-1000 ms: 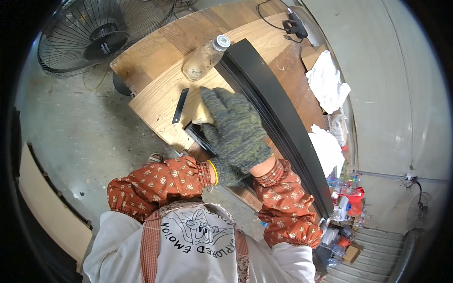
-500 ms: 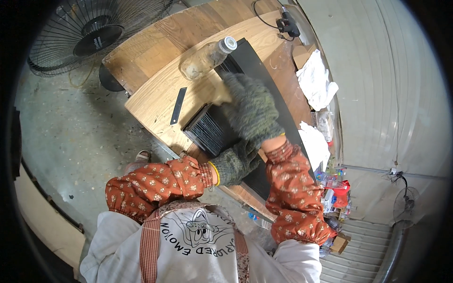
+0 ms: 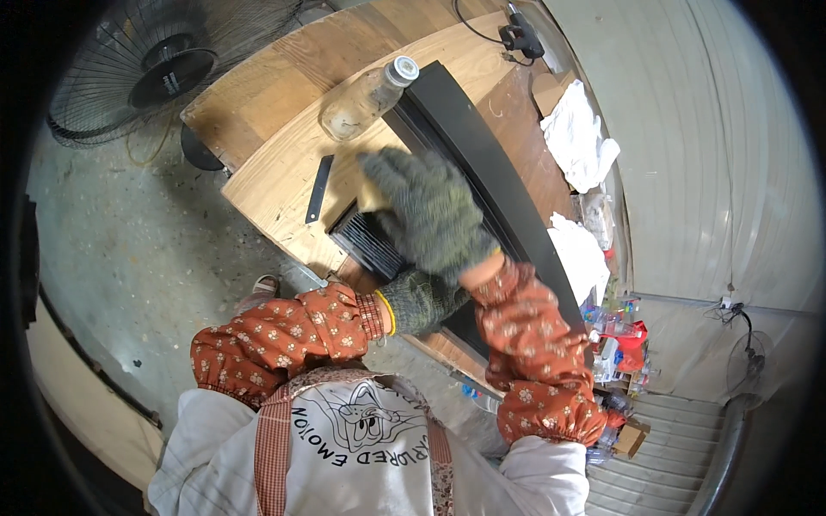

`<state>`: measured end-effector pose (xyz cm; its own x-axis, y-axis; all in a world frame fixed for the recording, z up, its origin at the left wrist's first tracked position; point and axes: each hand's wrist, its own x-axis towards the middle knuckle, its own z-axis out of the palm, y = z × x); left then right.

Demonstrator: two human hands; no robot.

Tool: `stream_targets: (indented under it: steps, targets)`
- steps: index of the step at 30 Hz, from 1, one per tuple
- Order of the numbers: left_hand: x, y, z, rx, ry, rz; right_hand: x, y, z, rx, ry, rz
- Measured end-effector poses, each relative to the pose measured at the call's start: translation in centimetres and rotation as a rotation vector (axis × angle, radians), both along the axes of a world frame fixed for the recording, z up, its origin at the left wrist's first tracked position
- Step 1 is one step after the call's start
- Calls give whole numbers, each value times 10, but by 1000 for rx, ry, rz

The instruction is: Applying black finish or stain to wood furniture panels and wiping them clean.

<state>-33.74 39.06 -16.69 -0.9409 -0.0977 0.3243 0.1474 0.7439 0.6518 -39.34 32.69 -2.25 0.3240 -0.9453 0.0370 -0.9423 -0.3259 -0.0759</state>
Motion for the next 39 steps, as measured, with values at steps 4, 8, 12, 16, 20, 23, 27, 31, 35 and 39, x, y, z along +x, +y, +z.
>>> stream_targets:
  steps: [4,8,12,16,20,23,27,31,35,39]
  targets:
    - [4,-6,17,-608,27,133,-42,-35,-17,-114,66,-311]
    - [5,10,6,-605,-30,113,-18,-5,-9,-81,-98,-139]
    - [-12,39,-54,-207,175,150,-3,16,-6,-153,-179,-11]
    - [-22,39,-74,-1239,120,419,-3,29,-4,-167,-148,-56]
    - [-32,45,-93,-1658,12,521,-7,40,-14,-129,-180,-1]
    - [-28,51,-107,-1519,6,481,-15,50,-27,-176,-81,-75]
    - [-17,41,-80,-900,42,272,-28,62,-25,-210,-126,-98]
    - [-10,38,-85,-98,160,42,-8,48,-37,-255,-99,-133]
    - [-17,43,-96,693,353,-180,-9,25,-38,-363,37,-71]
    - [-5,40,-92,500,396,-54,-7,41,-23,-311,-95,-72]
